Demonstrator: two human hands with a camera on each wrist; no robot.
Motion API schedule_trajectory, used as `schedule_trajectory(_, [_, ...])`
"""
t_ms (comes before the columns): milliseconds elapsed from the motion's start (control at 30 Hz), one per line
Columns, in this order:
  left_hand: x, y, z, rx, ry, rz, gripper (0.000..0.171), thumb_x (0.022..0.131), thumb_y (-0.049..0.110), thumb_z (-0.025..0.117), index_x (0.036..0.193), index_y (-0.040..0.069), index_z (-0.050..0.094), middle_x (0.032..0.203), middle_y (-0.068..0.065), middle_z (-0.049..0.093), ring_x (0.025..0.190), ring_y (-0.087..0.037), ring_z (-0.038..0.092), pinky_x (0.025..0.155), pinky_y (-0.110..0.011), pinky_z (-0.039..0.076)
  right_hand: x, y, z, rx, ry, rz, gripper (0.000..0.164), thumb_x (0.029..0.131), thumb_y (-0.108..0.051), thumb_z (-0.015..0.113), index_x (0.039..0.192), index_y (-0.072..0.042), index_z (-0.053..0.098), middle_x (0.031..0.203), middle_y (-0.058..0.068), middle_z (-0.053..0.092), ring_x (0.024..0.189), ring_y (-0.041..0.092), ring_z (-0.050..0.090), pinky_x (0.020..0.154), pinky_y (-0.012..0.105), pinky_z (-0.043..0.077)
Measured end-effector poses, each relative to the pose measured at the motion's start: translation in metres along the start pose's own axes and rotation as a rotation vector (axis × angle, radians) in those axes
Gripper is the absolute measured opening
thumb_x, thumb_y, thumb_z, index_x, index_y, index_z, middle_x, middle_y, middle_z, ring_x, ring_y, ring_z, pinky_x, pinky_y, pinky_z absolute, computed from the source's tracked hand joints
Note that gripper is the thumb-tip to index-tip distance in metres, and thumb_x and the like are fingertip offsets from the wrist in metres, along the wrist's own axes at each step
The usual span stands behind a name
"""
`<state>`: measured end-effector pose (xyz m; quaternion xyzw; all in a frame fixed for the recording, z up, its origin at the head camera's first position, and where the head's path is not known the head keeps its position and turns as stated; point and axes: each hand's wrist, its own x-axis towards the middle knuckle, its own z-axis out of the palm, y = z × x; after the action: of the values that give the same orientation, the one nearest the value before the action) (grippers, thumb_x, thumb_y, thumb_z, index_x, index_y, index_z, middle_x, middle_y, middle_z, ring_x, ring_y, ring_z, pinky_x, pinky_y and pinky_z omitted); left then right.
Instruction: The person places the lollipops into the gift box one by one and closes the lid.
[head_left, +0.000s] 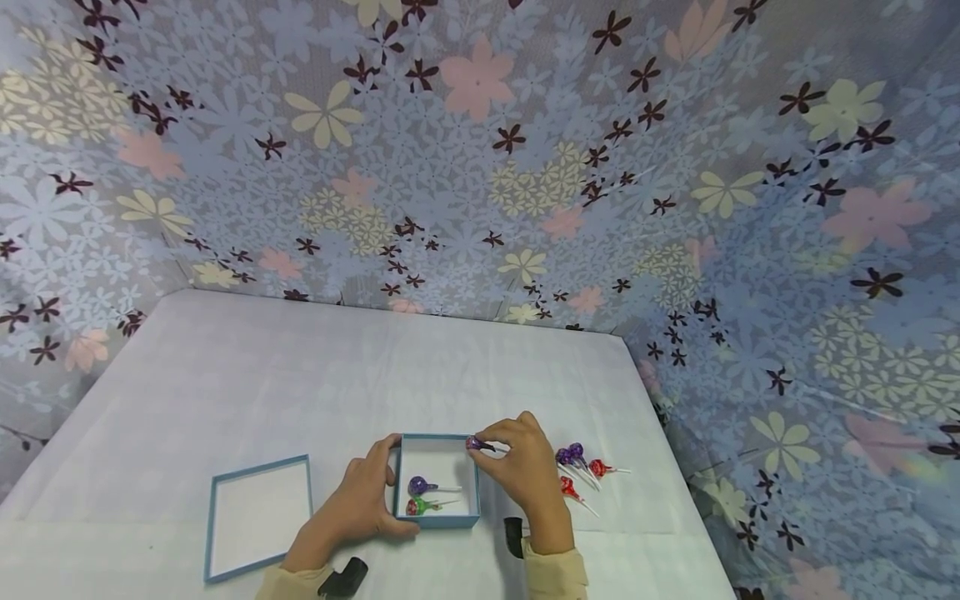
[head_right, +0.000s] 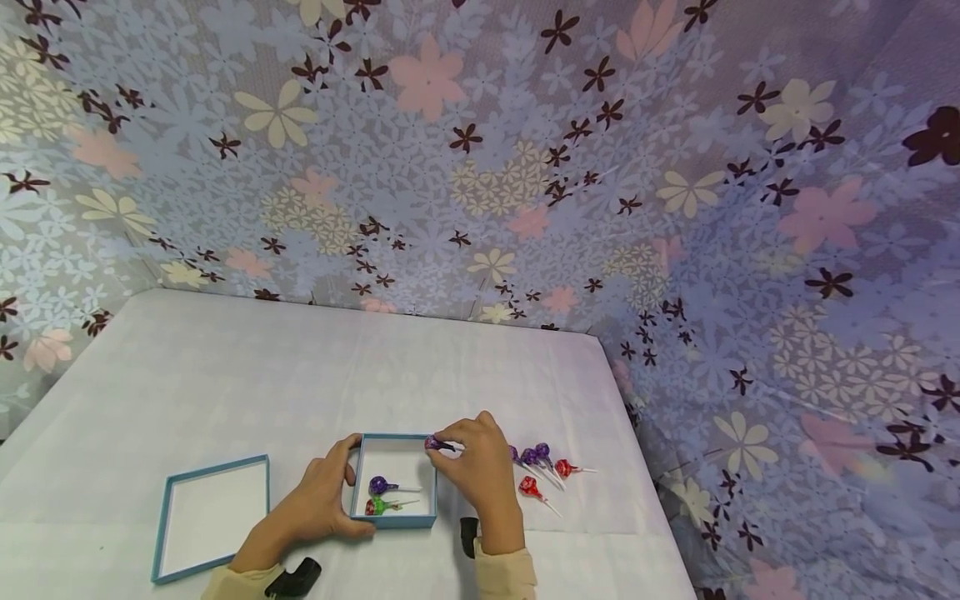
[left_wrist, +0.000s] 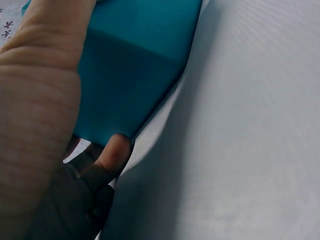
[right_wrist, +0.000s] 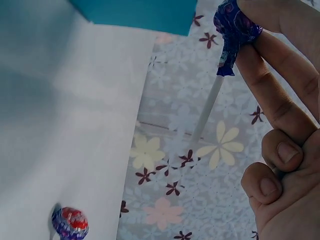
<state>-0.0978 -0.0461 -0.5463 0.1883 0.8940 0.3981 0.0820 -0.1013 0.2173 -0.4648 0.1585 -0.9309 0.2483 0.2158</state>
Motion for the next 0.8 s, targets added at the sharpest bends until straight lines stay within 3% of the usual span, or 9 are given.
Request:
schedule_trajectory(300, [-0.002, 0.004, -0.002, -0.002, -0.004, -0.033, 0.138, 0.049, 0.062, 0.093, 0.155, 0.010, 0.022, 0.096, 0.007, 0.049, 0.097, -0.022, 0.043, 0.089, -0.043, 0.041, 0.003, -0.011, 0.004, 0.035, -0.028, -0.034, 0.017, 0.073, -0.028, 0.092, 0.086, -0.025, 0.082, 0.087, -0.015, 0.074, 0.074, 0.005, 0.044, 0.064, 0.021, 0.042])
schedule_trajectory(600, [-0.002, 0.003, -0.001, 0.009, 0.003, -0.007, 0.138, 0.050, 0.061, 0.093, 0.155, 0.007, 0.023, 0.095, 0.008, 0.049, 0.093, -0.017, 0.041, 0.089, -0.041, 0.038, 0.009, -0.022, 0.015, 0.063, -0.045, -0.131, 0.019, 0.071, -0.028, 0.092, 0.087, -0.024, 0.082, 0.087, -0.015, 0.075, 0.074, 0.003, 0.044, 0.066, 0.020, 0.042])
schedule_trajectory(800, [-0.002, 0.001, 0.001, 0.011, 0.010, 0.011, 0.138, 0.049, 0.061, 0.093, 0.154, 0.005, 0.024, 0.095, 0.008, 0.048, 0.091, -0.015, 0.041, 0.088, -0.041, 0.037, 0.009, -0.027, 0.027, 0.102, -0.081, -0.135, 0.019, 0.071, -0.030, 0.092, 0.085, -0.025, 0.082, 0.086, -0.017, 0.074, 0.074, 0.002, 0.043, 0.066, 0.017, 0.040])
